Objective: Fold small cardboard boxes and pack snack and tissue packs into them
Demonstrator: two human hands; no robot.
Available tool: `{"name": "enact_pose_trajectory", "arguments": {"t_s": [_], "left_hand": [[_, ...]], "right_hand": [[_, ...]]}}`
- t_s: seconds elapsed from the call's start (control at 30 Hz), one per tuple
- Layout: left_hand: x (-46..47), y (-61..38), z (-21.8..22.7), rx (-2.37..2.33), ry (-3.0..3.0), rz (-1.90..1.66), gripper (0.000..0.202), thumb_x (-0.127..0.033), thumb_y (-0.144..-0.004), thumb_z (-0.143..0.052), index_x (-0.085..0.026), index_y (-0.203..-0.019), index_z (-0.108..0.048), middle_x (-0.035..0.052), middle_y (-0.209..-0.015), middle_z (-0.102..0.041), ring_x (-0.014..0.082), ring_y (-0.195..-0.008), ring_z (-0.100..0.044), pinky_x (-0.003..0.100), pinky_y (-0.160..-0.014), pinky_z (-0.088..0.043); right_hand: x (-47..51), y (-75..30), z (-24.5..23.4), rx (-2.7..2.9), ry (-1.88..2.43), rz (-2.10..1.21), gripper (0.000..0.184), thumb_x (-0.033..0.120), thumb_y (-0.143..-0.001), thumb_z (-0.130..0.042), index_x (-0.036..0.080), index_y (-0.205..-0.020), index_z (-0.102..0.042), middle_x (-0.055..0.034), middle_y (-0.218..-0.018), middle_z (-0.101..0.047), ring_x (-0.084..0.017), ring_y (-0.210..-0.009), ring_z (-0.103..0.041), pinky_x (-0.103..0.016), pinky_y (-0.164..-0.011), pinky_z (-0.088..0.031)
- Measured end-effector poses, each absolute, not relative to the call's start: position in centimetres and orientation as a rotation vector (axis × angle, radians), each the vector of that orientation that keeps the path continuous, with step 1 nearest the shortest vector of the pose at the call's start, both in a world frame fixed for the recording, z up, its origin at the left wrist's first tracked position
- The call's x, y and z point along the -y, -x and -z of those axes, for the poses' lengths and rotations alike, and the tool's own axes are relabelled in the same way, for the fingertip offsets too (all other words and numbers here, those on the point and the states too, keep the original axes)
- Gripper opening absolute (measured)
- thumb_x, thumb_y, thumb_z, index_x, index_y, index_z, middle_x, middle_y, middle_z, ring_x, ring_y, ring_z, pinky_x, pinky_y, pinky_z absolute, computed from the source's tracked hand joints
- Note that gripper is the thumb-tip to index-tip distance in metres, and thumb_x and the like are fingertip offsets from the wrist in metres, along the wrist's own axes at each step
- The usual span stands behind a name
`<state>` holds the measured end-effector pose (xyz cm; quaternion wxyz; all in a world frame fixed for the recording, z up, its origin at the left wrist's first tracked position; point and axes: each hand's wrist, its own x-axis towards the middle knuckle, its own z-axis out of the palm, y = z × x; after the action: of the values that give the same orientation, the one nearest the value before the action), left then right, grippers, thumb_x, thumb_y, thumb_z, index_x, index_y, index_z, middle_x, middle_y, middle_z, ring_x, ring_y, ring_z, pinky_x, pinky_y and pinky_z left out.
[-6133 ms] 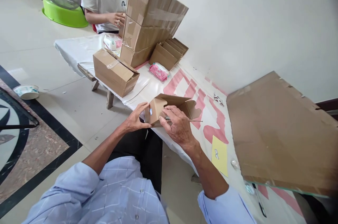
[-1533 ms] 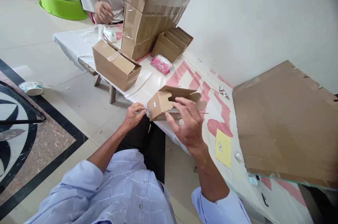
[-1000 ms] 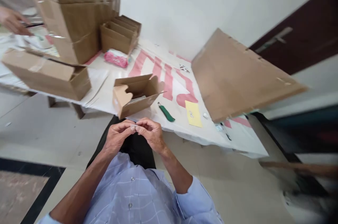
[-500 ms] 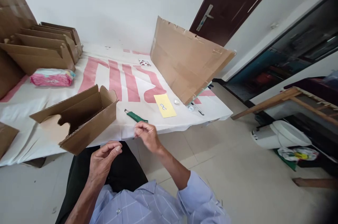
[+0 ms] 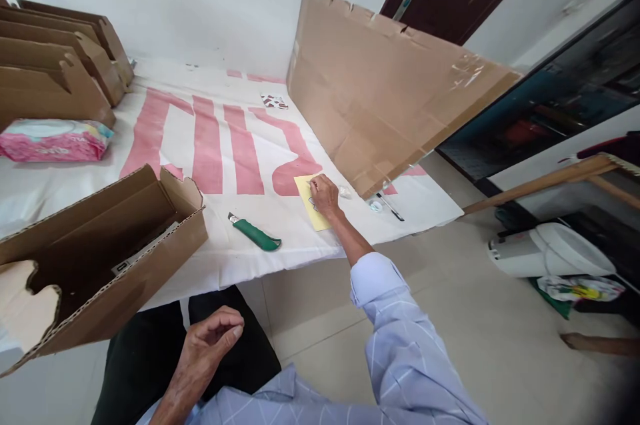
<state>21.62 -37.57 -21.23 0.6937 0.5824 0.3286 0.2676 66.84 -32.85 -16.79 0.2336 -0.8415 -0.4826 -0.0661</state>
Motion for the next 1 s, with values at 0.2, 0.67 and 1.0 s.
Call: {"name": "enact_pose_trajectory", "arguments": {"t_s": [0.2, 0.67, 1.0], "left_hand": [[37.3, -21.4, 22.6, -0.728, -1.269, -0.562, 0.033, -0.057, -0.085, -0.089, -0.024, -0.084, -0.087, 0.0098, -0.088, -0.075, 0.0226, -0.079, -0.071, 0.029, -0.07, -0.061], [37.7, -21.2, 22.5, -0.644, -1.316, -0.501, 0.037, -0.058, -0.094, -0.083, -0.021, -0.091, -0.086, 0.0091, -0.092, -0.076, 0.0189, -0.081, -0.072, 0.026, -0.074, -0.061], [35.4, -10.5, 19.3, -1.063, -1.648, -1.147, 0.019, -0.044, -0.092, -0.086, -0.027, -0.085, -0.079, 0.0025, -0.093, -0.074, 0.0224, -0.083, -0.073, 0.033, -0.07, -0.064]], "right_hand": [[31.3, -68.3, 19.1, 1.527, 2.406, 0.258, 0.027, 0.017, -0.108, -0.048, 0.022, -0.089, -0.066, -0.0119, -0.104, -0.074, -0.024, -0.1, -0.06, -0.032, -0.087, -0.043], [31.2, -69.2, 19.5, 1.781, 2.299, 0.127, 0.036, 0.014, -0.104, -0.048, 0.019, -0.109, -0.083, -0.0151, -0.124, -0.078, -0.029, -0.114, -0.065, -0.041, -0.106, -0.05], [31.3, -67.8, 15.5, 1.561, 2.309, -0.044, 0.04, 0.018, -0.097, -0.047, 0.022, -0.114, -0.084, -0.0104, -0.113, -0.085, -0.028, -0.105, -0.071, -0.037, -0.097, -0.056]]}}
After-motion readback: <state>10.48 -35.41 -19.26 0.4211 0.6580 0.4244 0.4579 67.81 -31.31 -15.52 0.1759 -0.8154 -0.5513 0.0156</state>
